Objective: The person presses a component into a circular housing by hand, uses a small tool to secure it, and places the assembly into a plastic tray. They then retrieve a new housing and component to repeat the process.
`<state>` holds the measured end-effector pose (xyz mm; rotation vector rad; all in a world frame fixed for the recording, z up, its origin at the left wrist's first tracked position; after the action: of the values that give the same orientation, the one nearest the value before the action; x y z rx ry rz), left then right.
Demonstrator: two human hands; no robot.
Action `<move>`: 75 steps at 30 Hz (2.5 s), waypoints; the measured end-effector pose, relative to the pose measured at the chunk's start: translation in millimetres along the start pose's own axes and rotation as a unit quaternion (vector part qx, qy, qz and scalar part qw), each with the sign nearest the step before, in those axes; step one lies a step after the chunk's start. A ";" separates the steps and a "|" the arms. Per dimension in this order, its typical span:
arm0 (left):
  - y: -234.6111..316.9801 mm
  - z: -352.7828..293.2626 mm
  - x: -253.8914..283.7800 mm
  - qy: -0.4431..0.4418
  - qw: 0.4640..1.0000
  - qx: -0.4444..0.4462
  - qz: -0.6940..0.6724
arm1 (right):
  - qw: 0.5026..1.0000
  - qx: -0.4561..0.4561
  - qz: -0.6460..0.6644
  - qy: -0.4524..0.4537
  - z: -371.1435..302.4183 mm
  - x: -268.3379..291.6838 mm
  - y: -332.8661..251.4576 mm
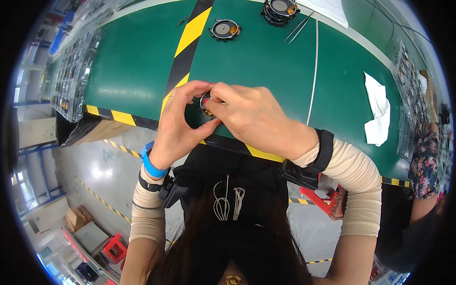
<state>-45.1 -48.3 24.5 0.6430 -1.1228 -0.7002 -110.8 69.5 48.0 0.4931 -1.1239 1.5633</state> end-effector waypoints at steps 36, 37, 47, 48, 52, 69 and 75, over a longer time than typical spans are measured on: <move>1.7 -2.6 6.5 -0.042 0.994 -0.091 0.038 | 0.975 -0.199 0.087 0.046 0.0 3.8 30.1; 1.9 -2.2 6.4 -0.042 0.994 -0.092 0.039 | 0.975 -0.199 0.087 0.046 -1.5 6.1 29.6; 0.4 0.2 8.0 -0.054 0.996 -0.071 0.023 | 0.992 0.007 0.123 0.004 -16.9 12.3 -5.2; 0.5 0.5 7.4 -0.058 0.996 -0.067 0.024 | 0.993 -0.003 0.114 -0.013 -17.4 10.8 -4.5; -5.0 0.2 7.0 -0.037 0.999 -0.014 -0.035 | 0.996 -0.029 0.084 0.007 -16.5 12.7 -2.7; 4.6 -6.2 7.1 0.003 0.991 -0.115 0.062 | 0.982 -0.150 0.102 0.050 -9.7 -0.7 16.7; 5.8 -8.0 6.6 0.021 0.987 -0.139 0.082 | 0.972 -0.184 0.143 0.033 -11.2 -0.1 20.8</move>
<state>-34.8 -48.9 30.3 0.3228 -1.0026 -0.6819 -127.1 79.9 34.4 0.0286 -1.4423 1.5506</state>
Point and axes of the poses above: each hand's wrist, its own z-axis towards the middle knuckle, its own x-axis out of the back of the hand, y = z × x, the point moved 6 cm from there along z, towards the middle knuckle, and after that the axes turned 1 degree about -x, right-handed, at the moved point
